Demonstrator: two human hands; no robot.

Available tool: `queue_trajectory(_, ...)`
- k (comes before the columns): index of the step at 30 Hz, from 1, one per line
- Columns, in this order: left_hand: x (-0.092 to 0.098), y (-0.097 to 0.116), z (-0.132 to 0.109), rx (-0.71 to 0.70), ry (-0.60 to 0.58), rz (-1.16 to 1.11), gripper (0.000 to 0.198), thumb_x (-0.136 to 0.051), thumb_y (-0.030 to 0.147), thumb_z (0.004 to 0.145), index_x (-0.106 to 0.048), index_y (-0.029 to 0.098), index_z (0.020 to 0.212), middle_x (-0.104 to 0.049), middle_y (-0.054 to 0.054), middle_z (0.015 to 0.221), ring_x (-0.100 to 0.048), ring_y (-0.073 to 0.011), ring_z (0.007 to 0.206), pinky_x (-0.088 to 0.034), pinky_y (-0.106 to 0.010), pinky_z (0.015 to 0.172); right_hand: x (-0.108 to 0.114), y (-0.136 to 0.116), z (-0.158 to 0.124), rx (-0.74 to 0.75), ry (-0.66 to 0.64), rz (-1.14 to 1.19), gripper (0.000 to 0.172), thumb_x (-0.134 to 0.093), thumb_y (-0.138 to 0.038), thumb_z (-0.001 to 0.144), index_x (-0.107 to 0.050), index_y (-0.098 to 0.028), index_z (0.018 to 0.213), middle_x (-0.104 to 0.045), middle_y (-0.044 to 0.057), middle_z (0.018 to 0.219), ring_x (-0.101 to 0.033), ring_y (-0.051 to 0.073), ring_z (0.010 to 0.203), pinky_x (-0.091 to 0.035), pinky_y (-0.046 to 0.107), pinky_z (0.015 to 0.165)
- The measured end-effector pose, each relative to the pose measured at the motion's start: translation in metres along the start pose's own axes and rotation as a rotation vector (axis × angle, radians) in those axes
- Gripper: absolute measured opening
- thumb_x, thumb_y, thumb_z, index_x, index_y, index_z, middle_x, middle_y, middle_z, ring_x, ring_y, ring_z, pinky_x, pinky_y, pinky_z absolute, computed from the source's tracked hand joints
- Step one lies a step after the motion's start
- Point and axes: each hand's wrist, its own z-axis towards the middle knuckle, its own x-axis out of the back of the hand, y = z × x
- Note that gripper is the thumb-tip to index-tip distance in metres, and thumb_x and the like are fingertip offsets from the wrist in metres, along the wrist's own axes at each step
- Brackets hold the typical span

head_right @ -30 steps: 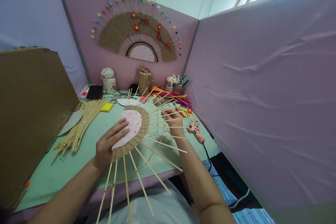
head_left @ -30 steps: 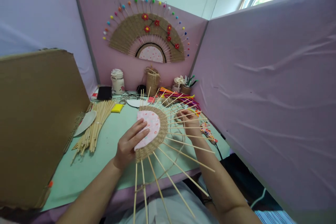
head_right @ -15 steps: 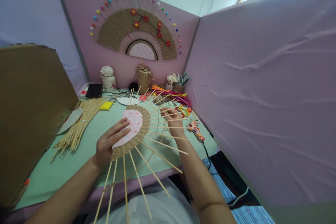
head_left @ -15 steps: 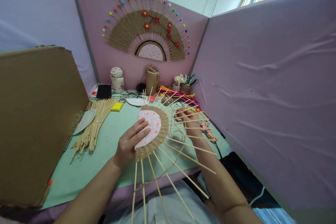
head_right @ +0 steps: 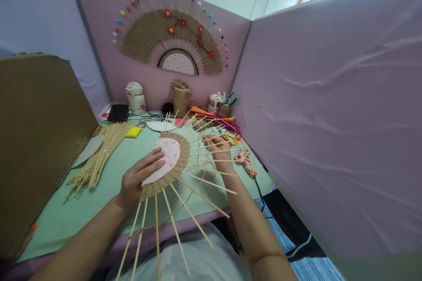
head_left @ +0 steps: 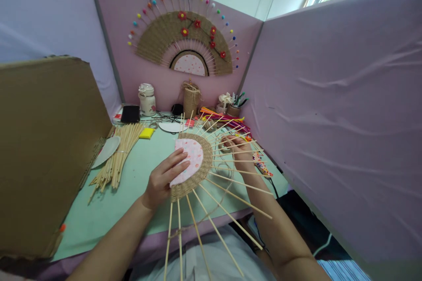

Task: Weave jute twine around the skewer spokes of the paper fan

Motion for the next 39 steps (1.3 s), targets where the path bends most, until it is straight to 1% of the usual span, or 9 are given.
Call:
queue_trajectory(10, 0.001, 0.004, 0.001, 0.029, 0.020, -0.012, 0.050, -0.066, 0.028, 0.086, -0.056, 0.022, 0.135, -0.058, -0.017, 0.136, -0.050, -0.0313, 0.131, -0.046, -0.053, 0.105, -0.001, 0.004, -0.002, 0.008, -0.030, -0.001, 0.024, -0.078, -0.045, 0.066, -0.071, -0.021, 0.067, -0.069, 0.003, 0.074, -0.059, 0.016, 0.067, -0.047, 0.032, 0.065)
queue_trajectory(15, 0.001, 0.006, 0.001, 0.058, 0.025, -0.019, 0.049, -0.066, 0.030, 0.086, -0.057, 0.022, 0.134, -0.057, -0.017, 0.136, -0.050, -0.0312, 0.131, -0.045, -0.053, 0.106, 0.002, 0.007, -0.004, -0.006, -0.066, 0.014, 0.027, -0.076, -0.047, 0.069, -0.074, -0.022, 0.076, -0.070, 0.004, 0.081, -0.059, 0.016, 0.070, -0.047, 0.031, 0.065)
queue_trajectory(19, 0.001, 0.005, 0.001, 0.059, 0.038, -0.013, 0.050, -0.067, 0.031, 0.085, -0.057, 0.024, 0.134, -0.058, -0.015, 0.136, -0.050, -0.0312, 0.131, -0.046, -0.053, 0.106, 0.008, 0.015, -0.006, -0.049, -0.098, -0.028, 0.027, -0.077, -0.046, 0.068, -0.074, -0.020, 0.077, -0.070, 0.004, 0.081, -0.058, 0.015, 0.068, -0.046, 0.029, 0.062)
queue_trajectory(22, 0.000, 0.004, 0.001, 0.043, 0.055, 0.032, 0.052, -0.068, 0.028, 0.084, -0.056, 0.023, 0.135, -0.057, -0.016, 0.136, -0.048, -0.0325, 0.132, -0.045, -0.054, 0.106, 0.015, 0.023, -0.011, -0.125, -0.065, -0.019, 0.029, -0.078, -0.044, 0.066, -0.074, -0.020, 0.082, -0.071, 0.005, 0.083, -0.059, 0.015, 0.068, -0.046, 0.027, 0.061)
queue_trajectory(28, 0.000, 0.002, 0.001, 0.108, 0.173, 0.230, 0.052, -0.071, 0.026, 0.083, -0.057, 0.026, 0.132, -0.054, -0.013, 0.140, -0.044, -0.0329, 0.135, -0.041, -0.056, 0.108, 0.030, 0.033, -0.035, -0.377, -0.036, 0.341, 0.032, -0.083, -0.036, 0.066, -0.073, -0.021, 0.091, -0.072, 0.002, 0.082, -0.064, 0.013, 0.072, -0.051, 0.025, 0.068)
queue_trajectory(32, 0.000, -0.001, -0.001, 0.162, 0.187, 0.279, 0.046, -0.066, 0.023, 0.085, -0.058, 0.025, 0.131, -0.055, -0.013, 0.139, -0.043, -0.0317, 0.136, -0.039, -0.056, 0.110, 0.029, 0.028, -0.056, -0.519, -0.206, 0.625, 0.031, -0.072, -0.043, 0.079, -0.070, -0.022, 0.102, -0.073, 0.005, 0.105, -0.067, 0.018, 0.096, -0.052, 0.032, 0.086)
queue_trajectory(35, 0.000, -0.002, -0.002, 0.158, 0.138, 0.243, 0.047, -0.066, 0.021, 0.086, -0.057, 0.025, 0.132, -0.055, -0.013, 0.138, -0.044, -0.0311, 0.135, -0.040, -0.055, 0.109, 0.020, 0.019, -0.061, -0.570, -0.386, 0.781, 0.050, -0.061, -0.059, 0.083, -0.066, -0.020, 0.112, -0.064, 0.010, 0.128, -0.060, 0.023, 0.117, -0.046, 0.039, 0.100)
queue_trajectory(37, -0.002, -0.003, -0.002, 0.140, 0.066, 0.188, 0.050, -0.068, 0.021, 0.084, -0.057, 0.024, 0.132, -0.055, -0.014, 0.137, -0.045, -0.0311, 0.134, -0.041, -0.054, 0.108, 0.013, 0.014, -0.056, -0.562, -0.435, 0.850, 0.059, -0.057, -0.066, 0.081, -0.063, -0.019, 0.116, -0.061, 0.011, 0.134, -0.055, 0.025, 0.124, -0.041, 0.041, 0.105)
queue_trajectory(39, -0.003, -0.004, -0.002, 0.122, -0.006, 0.138, 0.052, -0.070, 0.021, 0.082, -0.057, 0.023, 0.132, -0.056, -0.015, 0.137, -0.046, -0.0310, 0.134, -0.042, -0.052, 0.108, 0.007, 0.010, -0.048, -0.561, -0.442, 0.896, 0.059, -0.053, -0.068, 0.081, -0.062, -0.020, 0.115, -0.061, 0.010, 0.133, -0.051, 0.026, 0.128, -0.038, 0.042, 0.107)
